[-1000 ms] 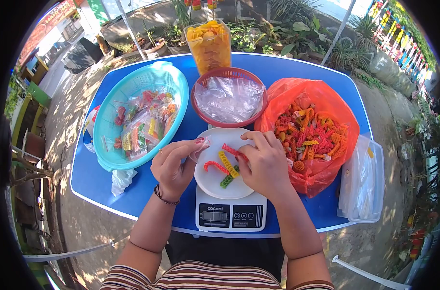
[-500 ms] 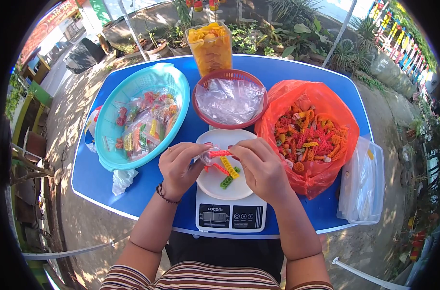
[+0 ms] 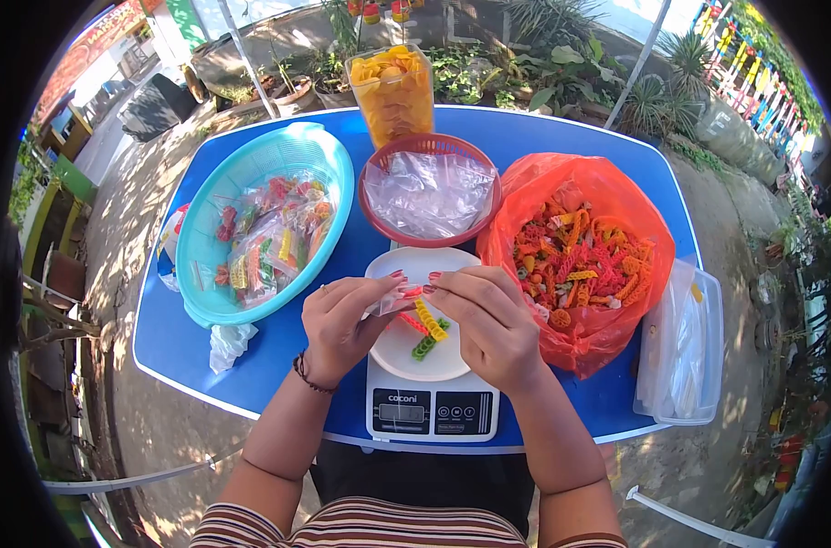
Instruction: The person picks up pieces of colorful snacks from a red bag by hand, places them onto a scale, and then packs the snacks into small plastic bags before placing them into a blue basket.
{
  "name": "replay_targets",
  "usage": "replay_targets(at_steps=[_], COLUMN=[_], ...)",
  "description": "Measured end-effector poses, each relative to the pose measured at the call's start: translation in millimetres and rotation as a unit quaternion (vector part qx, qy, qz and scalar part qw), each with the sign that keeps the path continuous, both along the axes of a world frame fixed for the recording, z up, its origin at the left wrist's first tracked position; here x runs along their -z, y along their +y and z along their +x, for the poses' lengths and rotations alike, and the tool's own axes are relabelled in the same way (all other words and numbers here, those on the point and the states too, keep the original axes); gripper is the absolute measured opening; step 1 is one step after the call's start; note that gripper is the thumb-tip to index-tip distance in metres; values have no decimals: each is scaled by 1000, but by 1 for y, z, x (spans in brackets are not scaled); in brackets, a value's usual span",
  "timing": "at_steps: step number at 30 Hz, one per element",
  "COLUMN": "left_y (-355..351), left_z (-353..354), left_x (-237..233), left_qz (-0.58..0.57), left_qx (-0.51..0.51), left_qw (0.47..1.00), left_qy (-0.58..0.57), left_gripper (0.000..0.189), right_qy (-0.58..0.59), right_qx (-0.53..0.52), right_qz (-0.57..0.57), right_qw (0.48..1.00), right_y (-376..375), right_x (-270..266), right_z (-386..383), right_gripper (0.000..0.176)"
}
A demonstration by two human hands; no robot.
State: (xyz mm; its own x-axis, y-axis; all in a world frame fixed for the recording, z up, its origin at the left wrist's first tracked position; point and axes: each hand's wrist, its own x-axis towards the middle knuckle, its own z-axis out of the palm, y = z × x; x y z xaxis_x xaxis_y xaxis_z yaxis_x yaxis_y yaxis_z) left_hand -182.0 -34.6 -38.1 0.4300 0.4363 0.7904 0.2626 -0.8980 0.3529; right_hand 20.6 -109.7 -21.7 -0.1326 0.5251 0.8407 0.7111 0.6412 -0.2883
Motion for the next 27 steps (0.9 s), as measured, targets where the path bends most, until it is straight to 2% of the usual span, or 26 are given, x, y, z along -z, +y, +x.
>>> replay_targets(at_steps=[2, 5, 11, 18, 22, 25, 27], left_y=[-1, -4, -2, -3, -3, -5, -3], left_z=[1, 3, 3, 1, 2, 2, 3], left_x=[1, -1, 1, 1, -1, 0, 5], left_qz=[3, -2, 1, -22, -20, -15, -5], left_qx=[10, 18, 13, 1, 16, 29, 32], left_qw=[1000, 1000, 1000, 1000, 1000, 999, 999], left_qy=[6, 9, 8, -6, -5, -8, -13], left_gripper=[36, 33, 35, 29, 25, 25, 29], right_qy=[22, 159, 104, 88, 210, 225, 160], right_qx=[11, 31, -33, -38, -32, -48, -46], right_qz=[3, -2, -26, -13, -53, -65, -52], right_qw=[1000, 987, 994, 995, 976, 971, 985], right_y=[0, -3, -2, -2, -5, -4, -2], right_x=[6, 4, 2, 2, 11, 16, 14], right_z=[-2, -14, -8, -10, -16, -20, -17], right_gripper=[24, 18, 17, 17, 14, 15, 16])
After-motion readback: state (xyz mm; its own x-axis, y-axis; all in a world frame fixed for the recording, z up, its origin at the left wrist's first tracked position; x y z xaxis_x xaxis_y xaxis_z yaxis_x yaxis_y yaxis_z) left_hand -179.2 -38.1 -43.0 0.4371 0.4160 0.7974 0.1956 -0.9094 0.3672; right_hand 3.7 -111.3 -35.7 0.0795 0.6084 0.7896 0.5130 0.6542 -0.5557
